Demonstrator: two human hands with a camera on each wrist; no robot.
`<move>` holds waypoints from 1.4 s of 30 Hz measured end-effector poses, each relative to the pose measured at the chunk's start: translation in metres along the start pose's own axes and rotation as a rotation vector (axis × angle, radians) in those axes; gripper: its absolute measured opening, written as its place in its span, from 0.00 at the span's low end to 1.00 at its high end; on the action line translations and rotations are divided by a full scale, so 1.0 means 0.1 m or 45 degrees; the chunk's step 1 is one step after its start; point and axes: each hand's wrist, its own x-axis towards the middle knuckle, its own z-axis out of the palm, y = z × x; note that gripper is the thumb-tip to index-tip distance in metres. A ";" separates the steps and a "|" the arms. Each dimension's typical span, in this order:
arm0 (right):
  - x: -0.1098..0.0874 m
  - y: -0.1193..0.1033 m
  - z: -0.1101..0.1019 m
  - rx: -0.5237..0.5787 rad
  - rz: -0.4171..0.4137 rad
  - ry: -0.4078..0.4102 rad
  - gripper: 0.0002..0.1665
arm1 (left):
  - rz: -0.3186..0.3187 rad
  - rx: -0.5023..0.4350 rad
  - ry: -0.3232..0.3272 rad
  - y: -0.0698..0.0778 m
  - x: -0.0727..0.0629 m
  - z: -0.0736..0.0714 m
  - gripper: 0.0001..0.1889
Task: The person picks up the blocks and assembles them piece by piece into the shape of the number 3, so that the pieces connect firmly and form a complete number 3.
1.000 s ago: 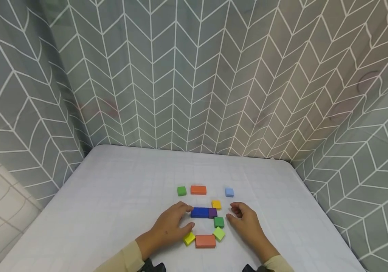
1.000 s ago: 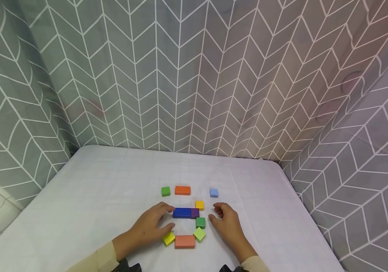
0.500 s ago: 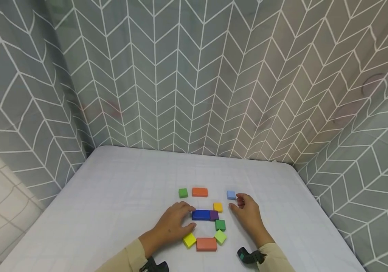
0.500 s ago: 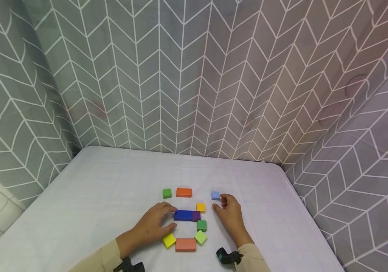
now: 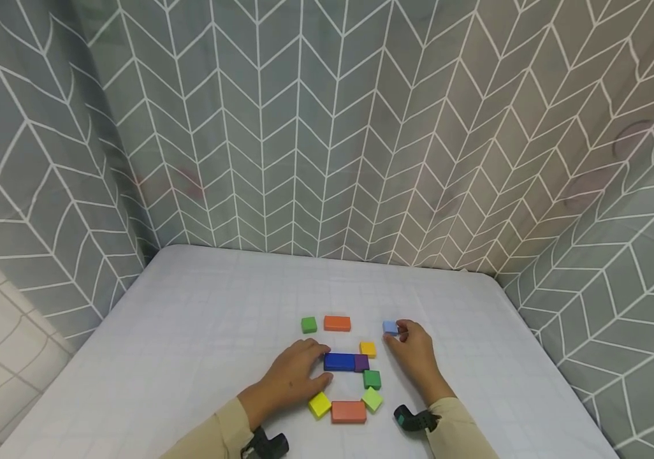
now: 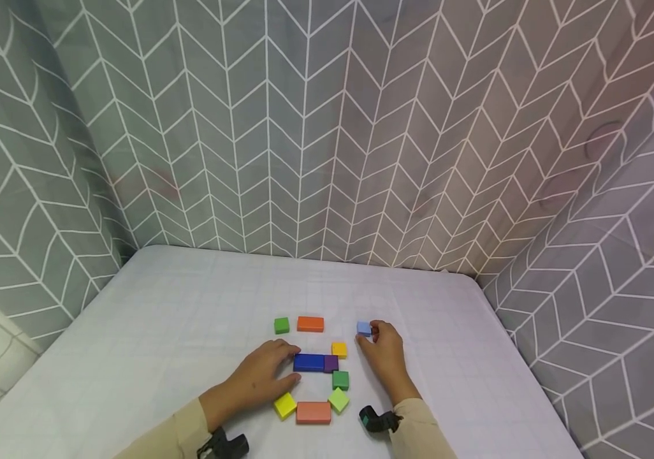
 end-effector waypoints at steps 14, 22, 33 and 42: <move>-0.01 -0.06 0.11 -0.019 -0.027 0.039 0.20 | -0.037 -0.064 0.094 -0.01 0.02 0.10 0.23; 0.04 -0.12 0.15 0.024 -0.063 0.013 0.19 | -0.007 -0.029 0.138 -0.03 0.06 0.07 0.20; 0.02 -0.17 0.20 0.066 -0.068 -0.013 0.18 | 0.005 -0.026 0.154 -0.03 0.06 0.07 0.19; 0.04 -0.19 0.19 0.100 -0.048 -0.061 0.16 | -0.001 -0.048 0.143 -0.03 0.08 0.07 0.18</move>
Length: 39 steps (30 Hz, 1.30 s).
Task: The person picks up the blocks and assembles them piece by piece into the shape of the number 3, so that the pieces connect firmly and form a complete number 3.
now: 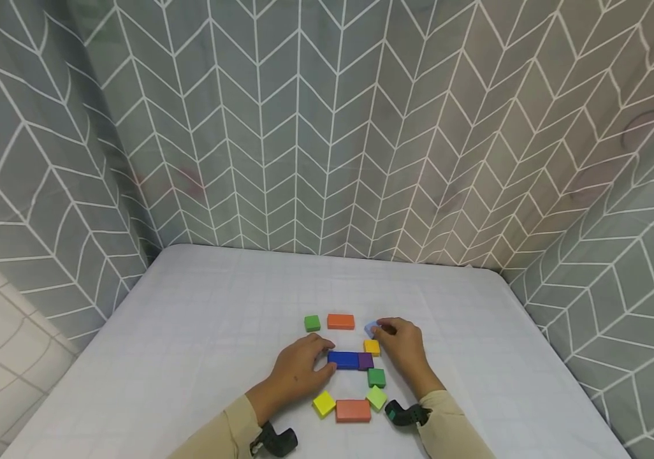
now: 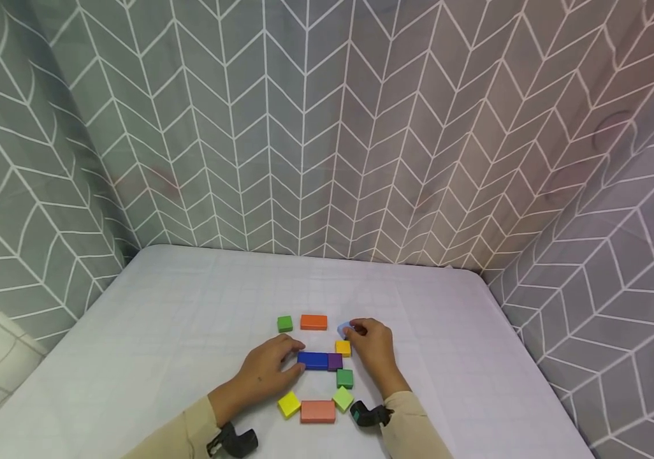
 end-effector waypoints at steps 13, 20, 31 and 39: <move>-0.02 -0.03 0.01 0.052 -0.034 -0.033 0.15 | 0.006 -0.009 0.008 0.00 0.00 -0.03 0.18; -0.03 -0.05 0.01 0.044 -0.025 -0.041 0.14 | 0.007 -0.008 0.015 -0.01 -0.01 -0.01 0.17; -0.03 -0.07 -0.01 0.055 0.008 -0.061 0.14 | 0.005 -0.028 0.000 0.00 0.01 -0.01 0.17; -0.03 -0.08 0.00 0.063 0.031 -0.093 0.15 | -0.004 -0.029 -0.003 0.01 0.01 -0.03 0.17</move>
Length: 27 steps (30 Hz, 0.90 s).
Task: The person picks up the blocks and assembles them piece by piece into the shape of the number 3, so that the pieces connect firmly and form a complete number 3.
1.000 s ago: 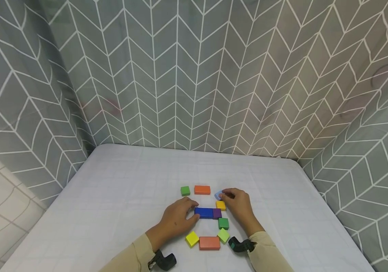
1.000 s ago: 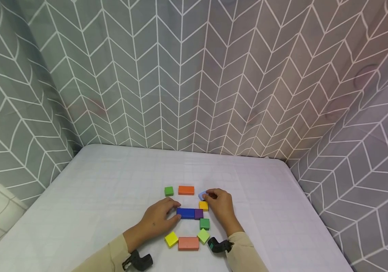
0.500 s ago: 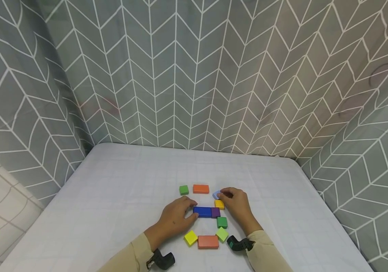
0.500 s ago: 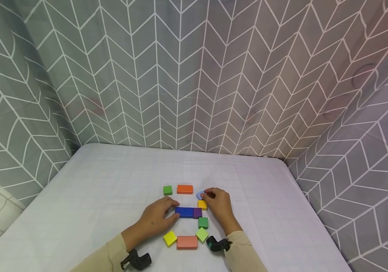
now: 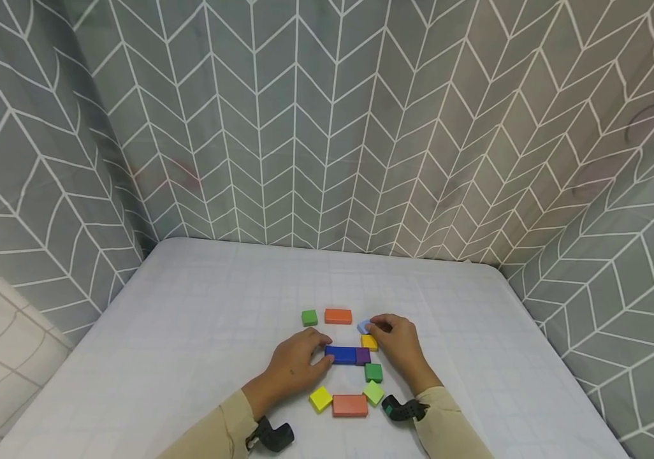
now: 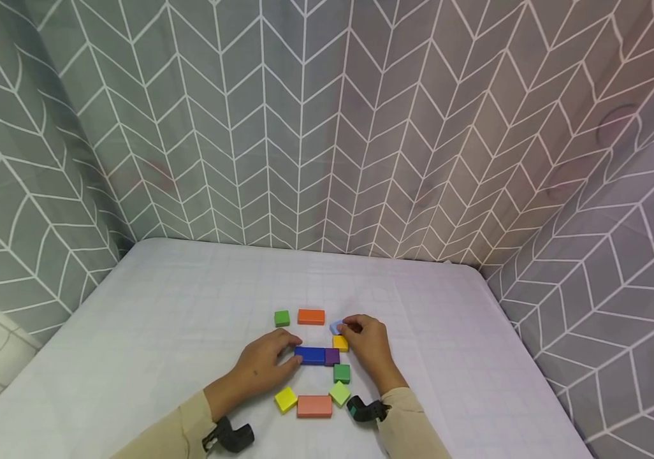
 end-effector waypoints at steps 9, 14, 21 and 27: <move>0.01 0.03 0.00 -0.016 -0.024 -0.009 0.14 | -0.007 -0.004 0.004 0.00 0.00 0.01 0.16; 0.01 0.04 -0.01 -0.026 -0.021 -0.010 0.15 | -0.028 -0.036 0.011 0.01 0.01 0.02 0.16; 0.00 0.09 -0.03 0.025 -0.054 0.009 0.12 | -0.104 -0.112 0.048 -0.01 0.15 -0.04 0.12; 0.01 0.11 -0.03 0.043 -0.089 0.018 0.10 | -0.028 0.022 0.180 -0.03 0.42 -0.10 0.10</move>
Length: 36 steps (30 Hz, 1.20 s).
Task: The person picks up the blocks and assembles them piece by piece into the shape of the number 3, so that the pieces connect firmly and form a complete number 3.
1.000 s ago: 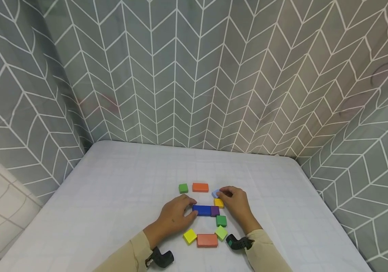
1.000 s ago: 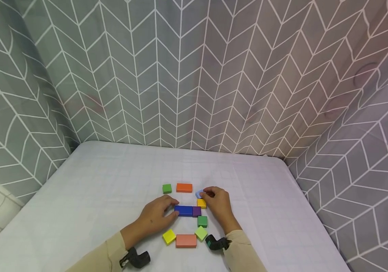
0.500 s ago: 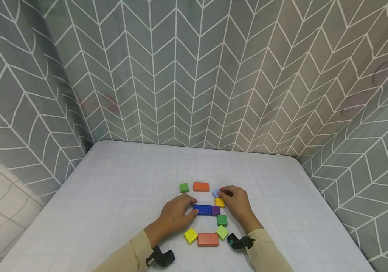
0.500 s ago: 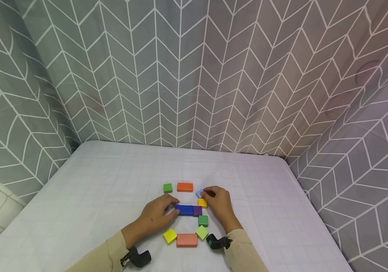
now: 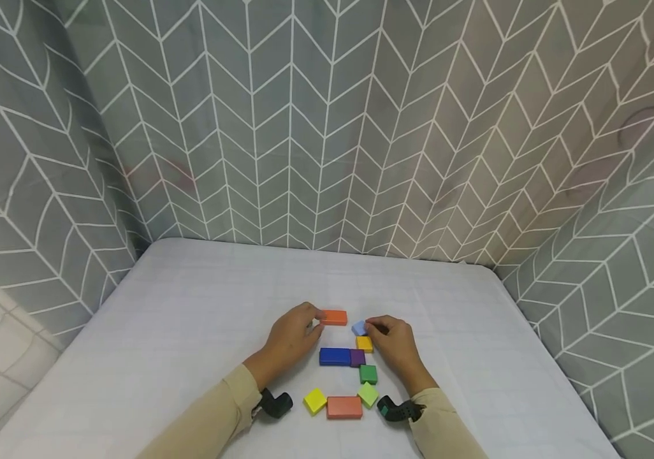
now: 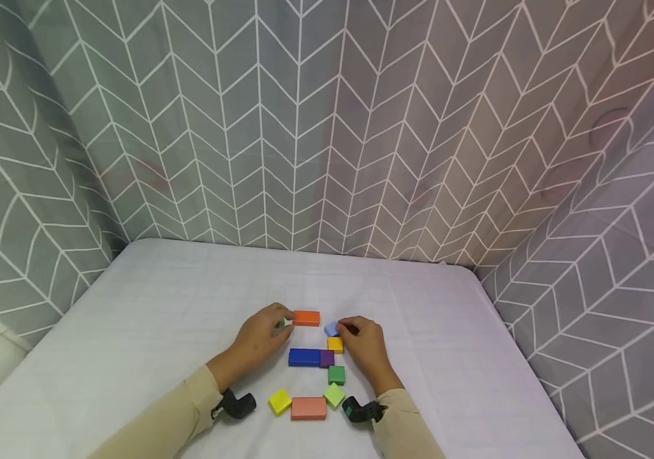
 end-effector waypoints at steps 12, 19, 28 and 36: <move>-0.01 0.02 0.03 0.003 -0.035 0.007 0.08 | 0.146 0.215 -0.150 -0.01 0.29 0.03 0.11; 0.00 0.03 0.02 0.013 -0.040 -0.002 0.07 | 0.110 0.213 -0.284 0.05 0.33 0.03 0.12; -0.01 0.01 0.04 0.021 -0.058 -0.026 0.08 | 0.092 0.177 -0.339 0.07 0.35 0.08 0.12; 0.00 0.03 0.03 0.011 -0.048 -0.014 0.08 | 0.068 0.161 -0.346 0.11 0.38 0.11 0.13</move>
